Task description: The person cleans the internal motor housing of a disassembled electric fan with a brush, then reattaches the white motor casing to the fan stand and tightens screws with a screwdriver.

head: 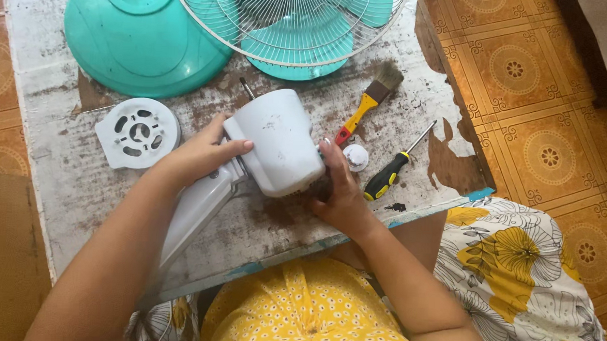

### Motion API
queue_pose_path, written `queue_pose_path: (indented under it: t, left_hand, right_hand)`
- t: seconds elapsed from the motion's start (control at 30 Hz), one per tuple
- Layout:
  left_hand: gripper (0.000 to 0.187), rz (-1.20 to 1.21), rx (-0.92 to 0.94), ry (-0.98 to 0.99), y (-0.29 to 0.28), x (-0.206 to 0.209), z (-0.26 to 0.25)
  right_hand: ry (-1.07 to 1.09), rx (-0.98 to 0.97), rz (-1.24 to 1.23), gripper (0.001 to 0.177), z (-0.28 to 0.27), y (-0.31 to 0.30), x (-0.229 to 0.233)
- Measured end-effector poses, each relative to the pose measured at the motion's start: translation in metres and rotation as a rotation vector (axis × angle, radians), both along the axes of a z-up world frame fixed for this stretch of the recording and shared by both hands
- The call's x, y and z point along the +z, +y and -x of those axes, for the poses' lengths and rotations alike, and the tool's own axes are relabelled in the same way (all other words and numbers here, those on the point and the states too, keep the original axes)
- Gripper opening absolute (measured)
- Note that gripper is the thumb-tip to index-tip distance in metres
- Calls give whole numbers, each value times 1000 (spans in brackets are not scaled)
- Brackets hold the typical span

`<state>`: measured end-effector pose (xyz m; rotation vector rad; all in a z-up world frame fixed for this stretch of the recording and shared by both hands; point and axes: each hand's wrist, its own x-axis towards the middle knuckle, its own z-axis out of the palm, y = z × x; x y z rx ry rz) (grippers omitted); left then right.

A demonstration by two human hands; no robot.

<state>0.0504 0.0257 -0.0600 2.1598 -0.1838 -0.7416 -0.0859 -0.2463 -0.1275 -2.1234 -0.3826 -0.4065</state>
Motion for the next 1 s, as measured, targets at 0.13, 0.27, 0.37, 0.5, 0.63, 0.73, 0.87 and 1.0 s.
queue_pose_path:
  t: [0.13,0.27,0.37,0.5,0.63,0.73,0.87,1.0]
  left_hand:
    - [102,-89,11,-29,-3,10,5]
    - [121,-199,-11,-195,-7,34,18]
    - [142,-262,-19,-255,-13,50,46]
    - [161,-345,-136,-552,-34,52,68]
    - [165,-442,-82,-512,-43,39,73]
    - [168,-424,-82,-592,-44,31,73]
    - [167,-300,-83,-606,-37,31,72]
    - [164,-98,-25,-468,-27,43,74]
  right_hand:
    - [41,114,-385,86,11,-8,-13]
    - [101,-59,-315,48,29,-18,-21]
    - [45,-105,-61,23,36,-16,-21]
    - [-150,3,241,26,35,-5,-16]
    - [-140,68,508,21,30,5,-11]
    - [-90,61,565,24,27,7,-11]
    - [-105,29,542,18,24,7,-15]
    - [-237,-1,428,20,28,6,-19]
